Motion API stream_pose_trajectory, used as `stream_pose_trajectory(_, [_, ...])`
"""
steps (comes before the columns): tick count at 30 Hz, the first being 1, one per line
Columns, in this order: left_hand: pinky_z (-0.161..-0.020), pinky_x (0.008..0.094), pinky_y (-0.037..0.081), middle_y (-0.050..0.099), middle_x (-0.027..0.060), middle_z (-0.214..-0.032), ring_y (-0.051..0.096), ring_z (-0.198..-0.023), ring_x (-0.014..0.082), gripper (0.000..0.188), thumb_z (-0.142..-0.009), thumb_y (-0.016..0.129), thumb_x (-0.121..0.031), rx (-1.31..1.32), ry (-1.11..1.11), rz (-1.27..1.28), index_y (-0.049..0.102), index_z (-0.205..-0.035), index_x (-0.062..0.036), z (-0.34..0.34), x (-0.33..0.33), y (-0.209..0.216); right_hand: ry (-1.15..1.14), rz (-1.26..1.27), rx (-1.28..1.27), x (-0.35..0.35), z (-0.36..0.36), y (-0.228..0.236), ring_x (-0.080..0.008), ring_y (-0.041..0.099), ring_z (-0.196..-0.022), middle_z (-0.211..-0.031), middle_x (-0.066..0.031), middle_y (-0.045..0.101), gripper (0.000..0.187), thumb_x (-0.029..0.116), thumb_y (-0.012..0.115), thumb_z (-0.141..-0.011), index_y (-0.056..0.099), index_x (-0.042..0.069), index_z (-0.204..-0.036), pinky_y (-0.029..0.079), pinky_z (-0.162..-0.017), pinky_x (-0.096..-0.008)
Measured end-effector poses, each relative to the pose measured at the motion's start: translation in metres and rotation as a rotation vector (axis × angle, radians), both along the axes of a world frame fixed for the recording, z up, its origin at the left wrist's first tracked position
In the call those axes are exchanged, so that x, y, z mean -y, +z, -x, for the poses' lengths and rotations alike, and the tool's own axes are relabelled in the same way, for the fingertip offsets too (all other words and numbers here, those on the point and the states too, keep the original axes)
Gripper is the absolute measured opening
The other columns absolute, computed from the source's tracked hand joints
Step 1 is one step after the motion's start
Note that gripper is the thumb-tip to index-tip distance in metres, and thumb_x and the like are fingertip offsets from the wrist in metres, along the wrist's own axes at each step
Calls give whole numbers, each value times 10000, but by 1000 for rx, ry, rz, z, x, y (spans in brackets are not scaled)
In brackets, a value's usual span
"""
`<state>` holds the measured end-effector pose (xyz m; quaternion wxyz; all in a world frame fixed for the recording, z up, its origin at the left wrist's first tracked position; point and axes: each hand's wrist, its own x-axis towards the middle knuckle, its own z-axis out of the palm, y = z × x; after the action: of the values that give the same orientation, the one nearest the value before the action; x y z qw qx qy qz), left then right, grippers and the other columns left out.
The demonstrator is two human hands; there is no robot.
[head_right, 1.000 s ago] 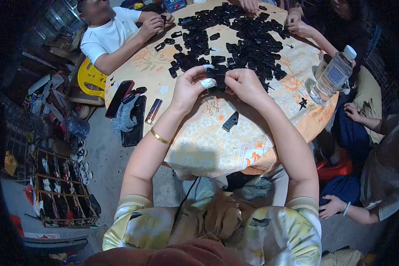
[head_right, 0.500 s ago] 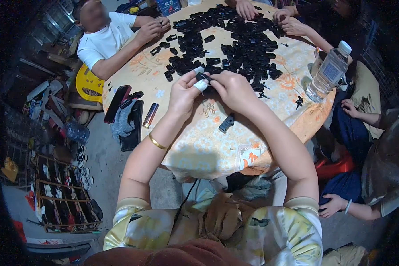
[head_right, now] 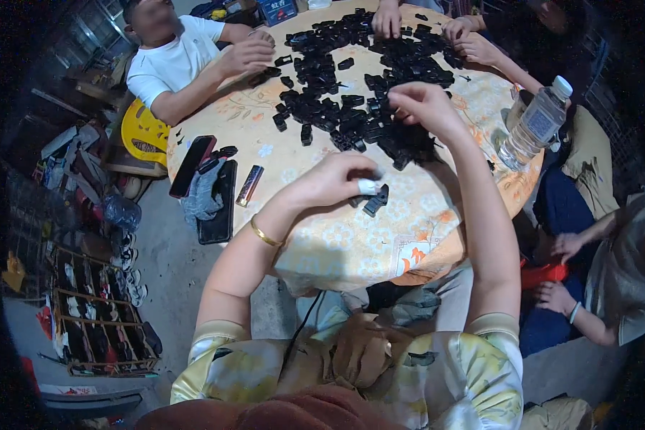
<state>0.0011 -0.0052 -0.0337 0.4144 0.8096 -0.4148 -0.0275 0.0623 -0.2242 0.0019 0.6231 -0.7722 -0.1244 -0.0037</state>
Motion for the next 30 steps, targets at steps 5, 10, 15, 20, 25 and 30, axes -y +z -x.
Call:
stream_pose_trajectory(5, [-788, 371, 423, 554, 132, -905, 505, -882, 301, 233, -696, 640, -115, 311, 356, -90, 620, -912, -30, -3, -5, -4, 90, 644, 509, -53, -25, 7, -278, 634, -805, -859, -156, 646, 244, 208, 632, -766, 646, 29, -932, 491, -711, -367])
stream_pose_trajectory(10, [-821, 384, 420, 475, 184, -1034, 468, -964, 324, 384, -657, 579, 13, 527, 439, -169, 544, -1039, 18, -21, -12, -24, -29, 1013, 426, -116, -59, 5, -315, 613, -863, -908, -174, 635, 249, 233, 641, -746, 659, 57, -921, 485, -768, -385])
stream_pose_trajectory(15, [-783, 385, 440, 537, 186, -916, 522, -880, 334, 319, -640, 587, 33, 417, 425, -78, 596, -959, 20, -30, -15, -23, 7, 1195, 267, -131, -87, -11, -304, 616, -824, -874, -168, 638, 293, 287, 668, -709, 667, 49, -880, 481, -746, -400])
stream_pose_trajectory(20, [-718, 354, 467, 578, 152, -829, 573, -781, 299, 265, -660, 679, -22, 319, 544, 13, 621, -914, 24, -27, -20, -9, -44, 840, 340, -109, -71, 4, -259, 630, -773, -817, -146, 647, 300, 284, 683, -697, 655, 51, -883, 497, -724, -362])
stream_pose_trajectory(25, [-598, 228, 493, 574, 35, -837, 584, -739, 92, 224, -831, 584, -55, -666, 330, 691, 566, -1045, 10, -33, -18, -4, 49, 125, 115, -69, -15, 20, -101, 578, -683, -799, -16, 550, 416, 102, 626, -808, 464, 68, -1190, 478, -578, -212])
stream_pose_trajectory(30, [-680, 226, 516, 568, 55, -950, 602, -788, 122, 229, -875, 497, -31, -828, 207, 815, 509, -1098, 13, -27, -19, 11, 128, -240, -80, -47, 27, 19, -93, 568, -625, -780, -20, 550, 376, 91, 573, -823, 496, 44, -1188, 509, -565, -238])
